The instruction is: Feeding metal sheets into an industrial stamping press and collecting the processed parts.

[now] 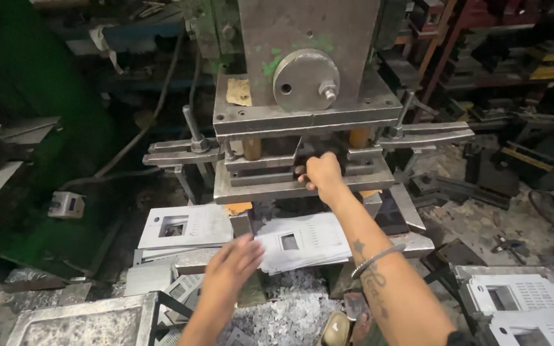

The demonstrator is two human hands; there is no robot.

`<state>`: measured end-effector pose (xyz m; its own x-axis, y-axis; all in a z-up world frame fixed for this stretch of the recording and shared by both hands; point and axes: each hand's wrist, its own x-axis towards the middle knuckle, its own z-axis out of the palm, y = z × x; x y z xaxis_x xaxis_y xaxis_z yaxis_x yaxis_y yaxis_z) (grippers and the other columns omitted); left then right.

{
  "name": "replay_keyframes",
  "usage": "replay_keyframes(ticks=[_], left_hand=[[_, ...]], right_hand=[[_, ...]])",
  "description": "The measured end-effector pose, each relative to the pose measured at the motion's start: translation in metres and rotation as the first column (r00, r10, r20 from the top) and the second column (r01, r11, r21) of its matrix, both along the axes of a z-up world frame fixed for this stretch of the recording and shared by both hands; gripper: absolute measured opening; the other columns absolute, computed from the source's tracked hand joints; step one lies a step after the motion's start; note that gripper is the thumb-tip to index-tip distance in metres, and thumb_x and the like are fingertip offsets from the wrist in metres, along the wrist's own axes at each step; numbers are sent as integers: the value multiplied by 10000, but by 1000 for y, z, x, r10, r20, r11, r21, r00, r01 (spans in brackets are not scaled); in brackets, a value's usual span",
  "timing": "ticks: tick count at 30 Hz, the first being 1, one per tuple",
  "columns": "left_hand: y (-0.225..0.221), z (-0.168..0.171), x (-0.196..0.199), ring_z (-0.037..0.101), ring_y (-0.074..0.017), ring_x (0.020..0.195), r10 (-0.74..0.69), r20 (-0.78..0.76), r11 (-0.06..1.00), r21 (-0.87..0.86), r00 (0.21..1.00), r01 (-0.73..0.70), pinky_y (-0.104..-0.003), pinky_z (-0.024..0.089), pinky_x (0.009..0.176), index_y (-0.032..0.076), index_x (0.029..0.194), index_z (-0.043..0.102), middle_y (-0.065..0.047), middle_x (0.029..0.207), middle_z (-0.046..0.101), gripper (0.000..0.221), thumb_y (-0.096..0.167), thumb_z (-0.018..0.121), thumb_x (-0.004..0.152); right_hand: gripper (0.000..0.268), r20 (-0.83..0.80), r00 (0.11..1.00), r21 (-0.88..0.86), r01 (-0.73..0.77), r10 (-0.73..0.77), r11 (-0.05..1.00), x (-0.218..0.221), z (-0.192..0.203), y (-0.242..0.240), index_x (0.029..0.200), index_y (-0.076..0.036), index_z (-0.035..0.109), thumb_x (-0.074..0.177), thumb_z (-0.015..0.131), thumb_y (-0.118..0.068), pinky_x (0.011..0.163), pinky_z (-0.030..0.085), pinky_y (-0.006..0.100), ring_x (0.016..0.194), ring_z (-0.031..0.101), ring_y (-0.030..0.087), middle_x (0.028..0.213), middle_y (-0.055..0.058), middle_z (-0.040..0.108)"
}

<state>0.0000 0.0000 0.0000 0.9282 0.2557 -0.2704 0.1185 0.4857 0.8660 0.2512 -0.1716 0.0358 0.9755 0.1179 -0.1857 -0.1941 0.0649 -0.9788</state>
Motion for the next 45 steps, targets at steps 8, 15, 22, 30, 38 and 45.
replay_keyframes(ticks=[8,15,22,30,38,45], left_hand=[[176,-138,-79,684,-329,1194,278,-148,960,69,949,-270,-410,554,1041,-107,1326,558,-258,1280,680,469,129,597,923],[183,-83,-82,677,-305,1139,550,-200,835,151,811,-529,-412,550,1014,-60,1285,583,-210,1248,674,361,185,571,1020],[191,-79,-22,662,-306,1171,362,216,92,960,907,-266,-424,526,1027,63,1329,635,-157,1305,667,392,262,666,993],[201,-41,18,361,-325,1442,-2,-288,-594,771,958,231,-475,308,1133,140,1366,558,-152,1518,462,776,288,835,657],[199,-55,55,661,-264,1151,-20,-472,-615,700,881,361,-442,475,1053,130,1206,649,-73,1179,706,307,76,567,915],[200,-73,56,695,-290,1028,-84,-360,-758,628,929,175,-549,452,1020,111,1182,630,-102,1152,690,287,149,549,910]], right_hand=[[227,-238,970,265,111,-46,958,14,-2,-5,934,30,602,895,379,17,389,321,286,547,541,164,786,147,658],[223,-232,972,207,75,-26,976,14,-2,-3,904,17,612,886,390,24,392,279,270,544,501,146,779,123,637],[228,-224,975,200,52,-6,978,12,-2,-7,906,20,606,880,380,33,387,294,273,554,521,152,790,130,645],[202,-199,980,185,20,17,983,27,-17,-13,931,13,592,898,394,34,387,307,289,563,533,174,798,143,626],[241,-186,982,102,37,-17,994,7,4,-8,997,-13,606,924,378,17,413,303,277,599,532,151,837,113,633],[258,-226,969,69,117,-99,991,-8,25,-1,1063,-40,594,951,364,-4,441,328,265,657,621,161,890,101,666]])
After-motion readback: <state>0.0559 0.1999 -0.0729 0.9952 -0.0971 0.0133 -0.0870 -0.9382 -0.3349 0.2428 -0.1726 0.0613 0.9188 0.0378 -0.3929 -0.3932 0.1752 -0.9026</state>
